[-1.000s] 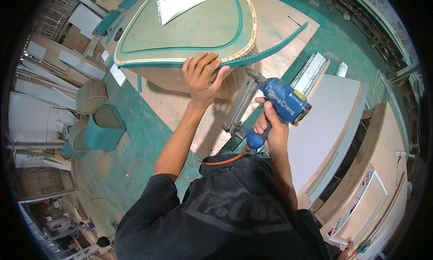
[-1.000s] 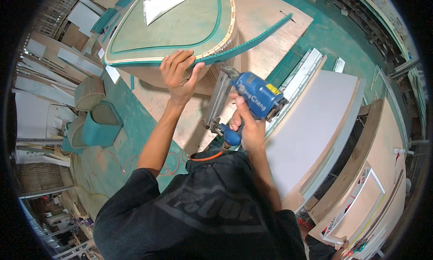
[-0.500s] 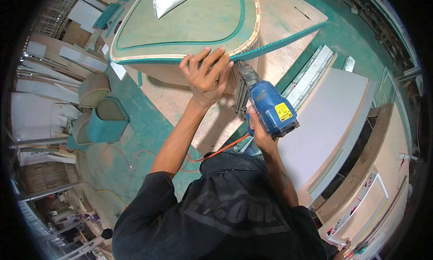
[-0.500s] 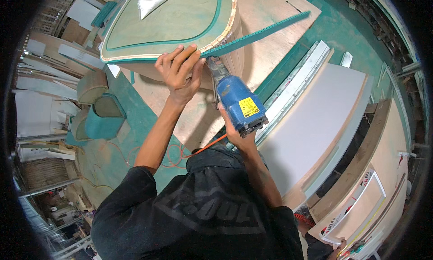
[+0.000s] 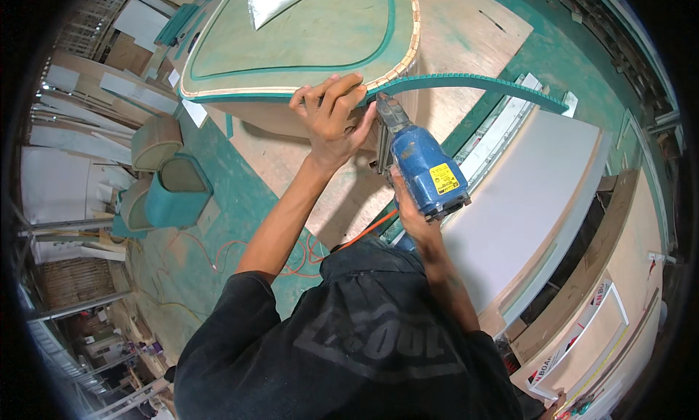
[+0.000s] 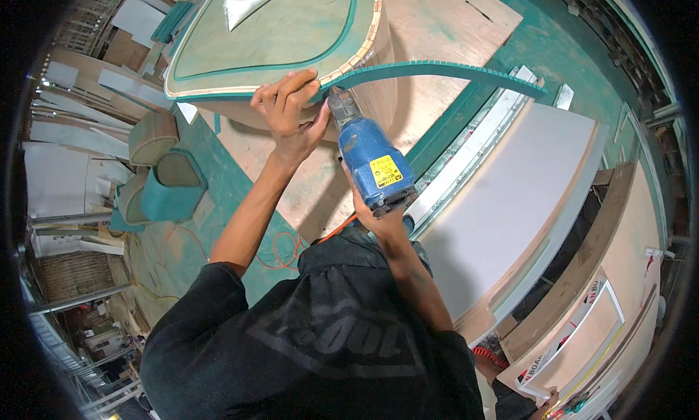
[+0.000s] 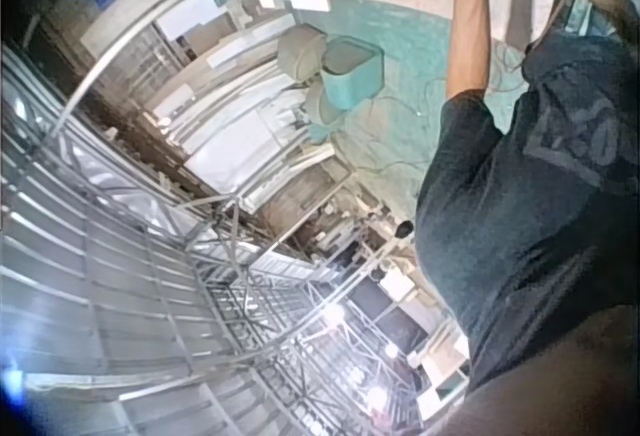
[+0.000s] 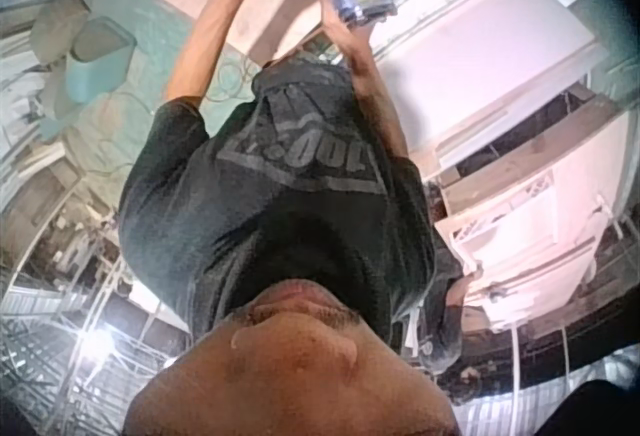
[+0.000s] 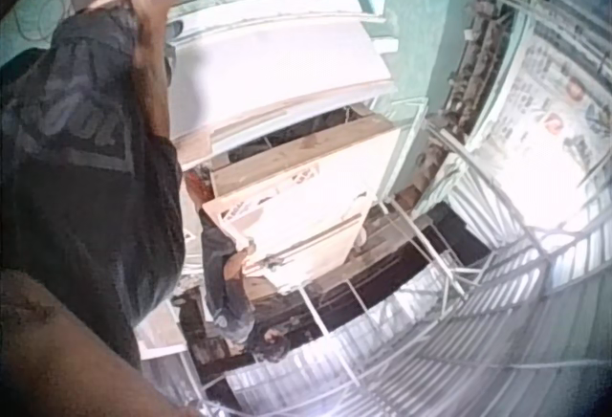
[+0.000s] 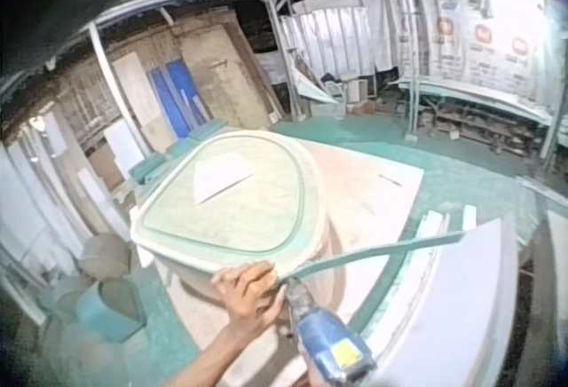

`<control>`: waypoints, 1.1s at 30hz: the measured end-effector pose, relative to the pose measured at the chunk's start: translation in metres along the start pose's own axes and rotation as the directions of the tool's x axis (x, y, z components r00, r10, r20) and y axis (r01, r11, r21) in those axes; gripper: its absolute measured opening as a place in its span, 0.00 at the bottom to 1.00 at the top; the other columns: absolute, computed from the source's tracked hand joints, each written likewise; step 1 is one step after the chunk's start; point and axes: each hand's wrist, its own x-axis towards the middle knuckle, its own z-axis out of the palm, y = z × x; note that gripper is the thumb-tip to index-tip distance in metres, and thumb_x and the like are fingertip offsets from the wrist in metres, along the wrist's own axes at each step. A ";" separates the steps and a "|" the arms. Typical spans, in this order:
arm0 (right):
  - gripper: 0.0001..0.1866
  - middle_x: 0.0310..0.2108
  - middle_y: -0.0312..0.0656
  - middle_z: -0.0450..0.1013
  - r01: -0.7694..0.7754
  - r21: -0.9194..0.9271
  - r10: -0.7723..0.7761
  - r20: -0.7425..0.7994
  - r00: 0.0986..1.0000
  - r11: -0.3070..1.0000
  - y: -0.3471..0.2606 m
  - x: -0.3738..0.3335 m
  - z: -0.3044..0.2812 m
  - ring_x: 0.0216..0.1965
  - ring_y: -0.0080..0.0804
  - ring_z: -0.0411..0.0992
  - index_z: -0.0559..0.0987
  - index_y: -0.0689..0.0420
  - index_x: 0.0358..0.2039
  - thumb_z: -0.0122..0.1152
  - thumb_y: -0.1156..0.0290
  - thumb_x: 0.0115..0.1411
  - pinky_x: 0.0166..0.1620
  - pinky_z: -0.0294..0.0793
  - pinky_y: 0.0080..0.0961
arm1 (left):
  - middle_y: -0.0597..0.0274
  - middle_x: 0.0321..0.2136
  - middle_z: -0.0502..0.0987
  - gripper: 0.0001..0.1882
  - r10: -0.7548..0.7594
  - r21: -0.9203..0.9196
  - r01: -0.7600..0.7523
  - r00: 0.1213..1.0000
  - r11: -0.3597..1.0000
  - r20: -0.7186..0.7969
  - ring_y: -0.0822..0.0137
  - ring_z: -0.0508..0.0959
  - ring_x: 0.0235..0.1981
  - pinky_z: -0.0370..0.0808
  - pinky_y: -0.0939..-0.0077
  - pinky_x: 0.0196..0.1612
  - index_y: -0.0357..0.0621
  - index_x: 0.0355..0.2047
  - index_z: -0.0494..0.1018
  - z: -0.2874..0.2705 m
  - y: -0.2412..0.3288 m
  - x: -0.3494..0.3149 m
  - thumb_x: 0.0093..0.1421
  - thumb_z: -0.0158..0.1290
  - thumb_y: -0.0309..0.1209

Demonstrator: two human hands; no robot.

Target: The person wipes a length of green flexible trim with a cloth, positions it onto the side of a wooden furniture component, and secures it using a pneumatic nail gun.

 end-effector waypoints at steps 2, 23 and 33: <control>0.08 0.31 0.41 0.78 -0.077 0.024 0.077 -0.012 0.997 0.997 0.004 0.001 -0.002 0.31 0.33 0.77 0.80 0.61 0.38 0.69 0.75 0.60 0.37 0.75 0.31 | 0.73 0.52 0.80 0.24 0.003 0.005 -0.003 1.000 1.000 0.001 0.65 0.75 0.52 0.54 0.58 0.61 0.57 0.46 0.76 0.001 0.001 0.000 0.47 0.69 0.28; 0.07 0.33 0.43 0.77 0.027 0.000 -0.027 0.021 0.999 1.000 0.006 0.001 -0.001 0.32 0.36 0.76 0.80 0.63 0.39 0.68 0.76 0.61 0.38 0.74 0.32 | 0.72 0.47 0.83 0.24 -0.057 -0.031 0.058 0.998 0.998 0.014 0.67 0.76 0.49 0.55 0.64 0.57 0.53 0.42 0.80 -0.003 0.004 0.006 0.43 0.71 0.26; 0.06 0.19 0.29 0.63 0.074 0.061 -0.077 0.040 0.996 0.995 0.006 0.001 0.004 0.20 0.18 0.60 0.75 0.56 0.34 0.58 0.70 0.70 0.25 0.60 0.20 | 0.76 0.46 0.82 0.21 -0.106 -0.089 0.106 0.994 0.990 0.008 0.68 0.75 0.47 0.53 0.67 0.58 0.54 0.39 0.80 0.000 0.004 0.007 0.42 0.71 0.29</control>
